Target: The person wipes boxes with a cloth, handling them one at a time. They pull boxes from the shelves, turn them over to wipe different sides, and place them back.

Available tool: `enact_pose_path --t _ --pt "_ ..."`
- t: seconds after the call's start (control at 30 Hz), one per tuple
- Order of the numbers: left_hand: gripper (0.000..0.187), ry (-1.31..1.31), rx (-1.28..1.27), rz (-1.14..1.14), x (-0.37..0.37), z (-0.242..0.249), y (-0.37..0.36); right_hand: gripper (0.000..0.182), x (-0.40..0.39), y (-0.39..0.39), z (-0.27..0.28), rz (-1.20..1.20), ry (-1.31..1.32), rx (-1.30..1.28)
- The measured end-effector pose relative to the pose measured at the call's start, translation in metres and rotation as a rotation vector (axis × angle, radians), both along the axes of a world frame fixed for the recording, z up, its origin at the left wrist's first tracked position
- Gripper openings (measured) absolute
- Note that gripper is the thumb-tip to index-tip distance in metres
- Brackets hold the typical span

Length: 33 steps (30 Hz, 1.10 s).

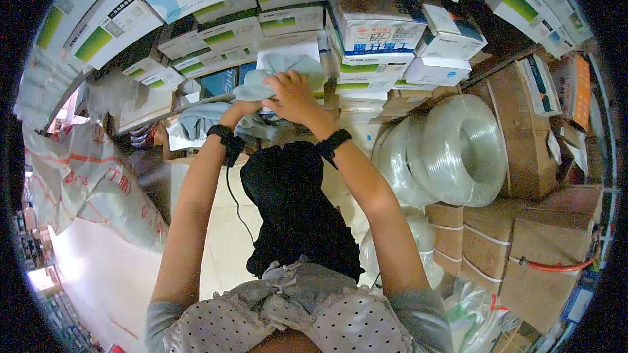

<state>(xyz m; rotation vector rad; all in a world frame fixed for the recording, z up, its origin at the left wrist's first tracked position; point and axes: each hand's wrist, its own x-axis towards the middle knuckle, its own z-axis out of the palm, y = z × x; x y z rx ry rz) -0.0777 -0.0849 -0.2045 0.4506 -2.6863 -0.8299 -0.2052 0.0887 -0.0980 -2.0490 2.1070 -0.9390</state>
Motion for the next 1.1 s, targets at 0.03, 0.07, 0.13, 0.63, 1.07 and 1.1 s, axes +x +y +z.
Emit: enact_pose_path --t 0.03,0.07,0.13,0.63,1.07,1.1 --pt "0.055 -0.032 0.094 -0.038 -0.002 -0.001 -0.003 0.052 -0.004 0.003 0.000 0.013 -0.013 0.029" --pt "0.055 -0.127 0.240 -0.071 -0.001 -0.003 -0.006 0.054 -0.009 0.002 0.001 0.007 -0.154 -0.026" --pt "0.056 -0.146 0.343 0.023 0.006 0.073 0.033 0.058 -0.014 -0.001 0.003 -0.003 -0.442 -0.134" --pt "0.085 -0.077 -0.065 0.199 0.046 0.140 0.028 0.077 -0.031 -0.024 -0.025 -0.051 0.148 -0.113" --pt "0.107 -0.552 -0.252 0.147 -0.062 0.107 0.046 0.056 -0.058 0.005 -0.056 -0.250 -0.251 -0.410" --pt "0.105 -0.529 -0.149 0.147 -0.069 0.100 0.034 0.050 -0.055 0.005 -0.061 -0.289 -0.353 -0.442"
